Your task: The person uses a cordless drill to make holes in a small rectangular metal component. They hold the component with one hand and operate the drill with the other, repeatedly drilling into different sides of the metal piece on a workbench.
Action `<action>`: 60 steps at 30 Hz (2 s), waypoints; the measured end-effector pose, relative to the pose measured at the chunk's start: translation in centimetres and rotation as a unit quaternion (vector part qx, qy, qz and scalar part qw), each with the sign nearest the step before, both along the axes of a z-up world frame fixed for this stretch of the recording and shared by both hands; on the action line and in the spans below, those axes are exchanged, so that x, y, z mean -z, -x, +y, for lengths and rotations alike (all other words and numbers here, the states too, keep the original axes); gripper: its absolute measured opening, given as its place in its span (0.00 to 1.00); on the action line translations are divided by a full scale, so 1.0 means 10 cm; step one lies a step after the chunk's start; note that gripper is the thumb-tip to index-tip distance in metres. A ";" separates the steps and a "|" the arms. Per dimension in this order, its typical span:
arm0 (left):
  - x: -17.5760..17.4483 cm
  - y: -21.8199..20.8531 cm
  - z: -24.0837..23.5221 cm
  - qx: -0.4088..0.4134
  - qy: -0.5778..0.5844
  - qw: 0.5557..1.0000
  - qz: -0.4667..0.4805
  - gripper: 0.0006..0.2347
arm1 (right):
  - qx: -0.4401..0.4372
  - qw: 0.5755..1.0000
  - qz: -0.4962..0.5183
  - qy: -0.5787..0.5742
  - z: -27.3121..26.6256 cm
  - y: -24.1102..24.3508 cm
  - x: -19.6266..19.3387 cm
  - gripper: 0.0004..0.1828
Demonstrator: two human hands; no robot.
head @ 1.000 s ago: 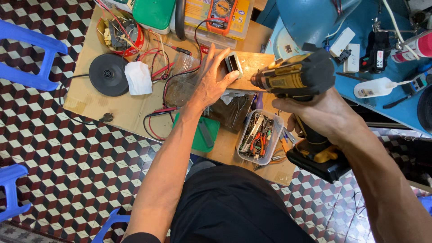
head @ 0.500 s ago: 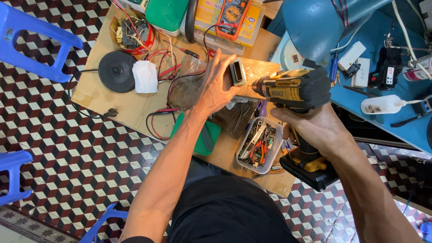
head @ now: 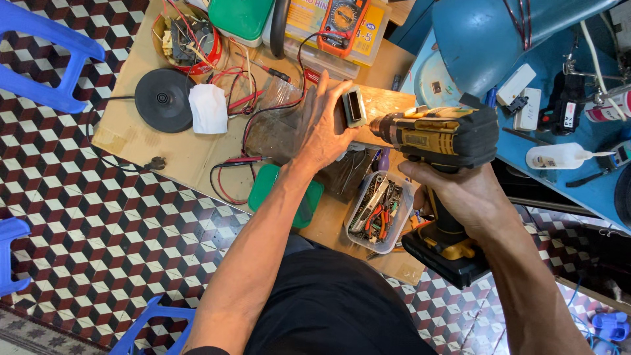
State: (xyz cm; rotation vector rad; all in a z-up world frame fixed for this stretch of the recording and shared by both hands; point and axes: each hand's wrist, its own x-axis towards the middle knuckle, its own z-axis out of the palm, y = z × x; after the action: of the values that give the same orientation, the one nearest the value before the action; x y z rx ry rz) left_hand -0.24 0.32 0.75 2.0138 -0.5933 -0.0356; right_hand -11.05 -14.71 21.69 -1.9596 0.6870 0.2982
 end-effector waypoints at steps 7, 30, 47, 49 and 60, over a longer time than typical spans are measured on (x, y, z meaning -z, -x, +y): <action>0.02 -0.01 -0.01 0.005 -0.009 1.000 0.010 0.38 | 0.035 0.997 0.067 0.021 0.06 0.00 -0.02 0.23; 0.01 -0.01 0.00 0.010 -0.006 1.000 0.007 0.39 | -0.009 0.998 0.052 0.025 0.02 -0.04 -0.02 0.19; 0.01 -0.01 0.00 0.006 -0.011 1.000 0.006 0.38 | -0.036 0.999 0.026 0.024 0.02 -0.02 -0.02 0.18; 0.01 -0.01 -0.01 0.005 -0.010 1.000 0.007 0.38 | -0.045 0.998 0.032 0.026 0.02 -0.03 -0.02 0.19; 0.04 -0.05 0.05 0.042 0.001 0.999 0.033 0.38 | -0.063 0.996 0.051 0.030 -0.05 -0.13 -0.10 0.20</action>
State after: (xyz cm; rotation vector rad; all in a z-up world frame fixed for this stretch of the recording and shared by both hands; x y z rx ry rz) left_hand 0.28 0.82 0.34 1.9776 -0.6348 -0.1516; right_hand -9.72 -15.17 22.70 -2.0603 0.6451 0.4622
